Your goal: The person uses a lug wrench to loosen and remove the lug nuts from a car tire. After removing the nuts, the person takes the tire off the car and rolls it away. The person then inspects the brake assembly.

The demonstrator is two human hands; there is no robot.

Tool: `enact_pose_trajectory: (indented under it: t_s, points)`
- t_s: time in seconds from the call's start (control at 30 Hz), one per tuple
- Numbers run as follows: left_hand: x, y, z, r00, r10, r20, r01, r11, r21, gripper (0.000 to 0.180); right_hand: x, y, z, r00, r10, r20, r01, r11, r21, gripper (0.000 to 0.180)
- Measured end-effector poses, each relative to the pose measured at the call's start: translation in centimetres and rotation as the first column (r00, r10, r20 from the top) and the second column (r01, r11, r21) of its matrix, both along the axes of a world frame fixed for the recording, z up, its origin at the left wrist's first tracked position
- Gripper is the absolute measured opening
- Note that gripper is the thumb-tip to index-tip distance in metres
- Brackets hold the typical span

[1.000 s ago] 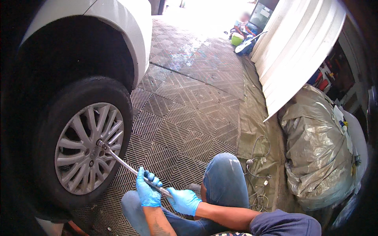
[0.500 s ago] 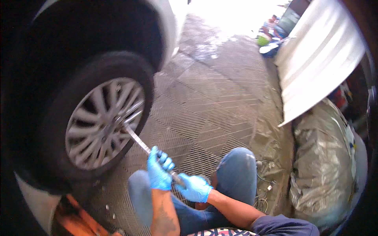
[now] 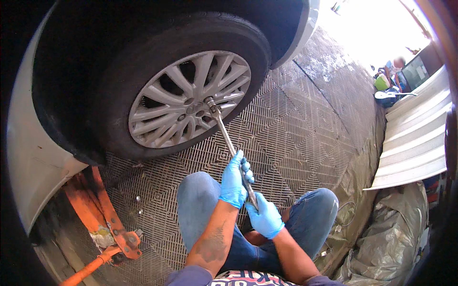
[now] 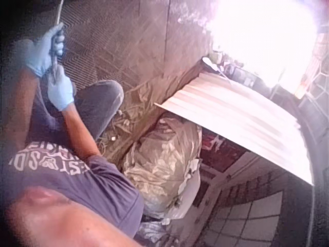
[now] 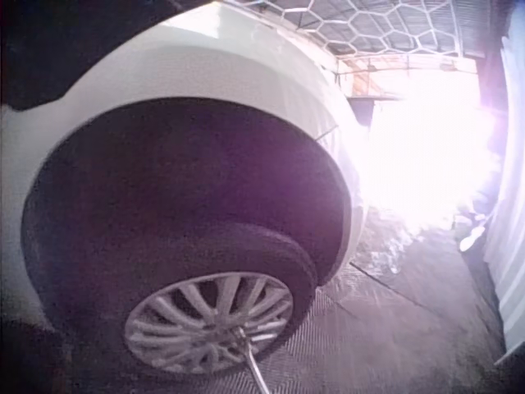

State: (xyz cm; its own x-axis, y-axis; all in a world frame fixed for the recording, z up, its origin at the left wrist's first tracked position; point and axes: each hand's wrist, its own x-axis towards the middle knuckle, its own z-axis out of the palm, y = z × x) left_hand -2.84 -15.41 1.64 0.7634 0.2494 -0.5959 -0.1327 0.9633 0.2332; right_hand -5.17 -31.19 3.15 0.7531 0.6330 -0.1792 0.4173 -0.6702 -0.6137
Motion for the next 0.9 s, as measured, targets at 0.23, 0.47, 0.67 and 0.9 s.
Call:
enact_pose_trajectory:
  t_s: [0.23,0.47,0.67,0.9]
  points:
    - [-0.8,2.3,0.0,0.834,-0.068,0.548,0.224,0.949,-0.223,0.051,0.0,1.0,3.2,0.293,0.084,-0.953,0.518,0.823,0.231,0.021]
    - [0.9,0.8,1.2,0.850,-0.088,0.519,0.203,0.965,-0.169,0.047,0.6,-0.2,0.4,0.640,0.058,-0.766,0.308,0.894,0.325,0.031]
    - [1.5,-0.4,0.5,0.997,0.067,-0.034,-0.061,0.987,0.148,0.040,0.2,0.3,0.1,0.995,-0.092,0.028,0.089,0.990,0.109,0.025]
    - [0.2,1.8,-1.2,0.710,-0.003,0.704,0.304,0.903,-0.302,0.058,1.1,-0.5,1.3,-0.202,0.527,-0.826,0.699,0.668,0.255,0.022]
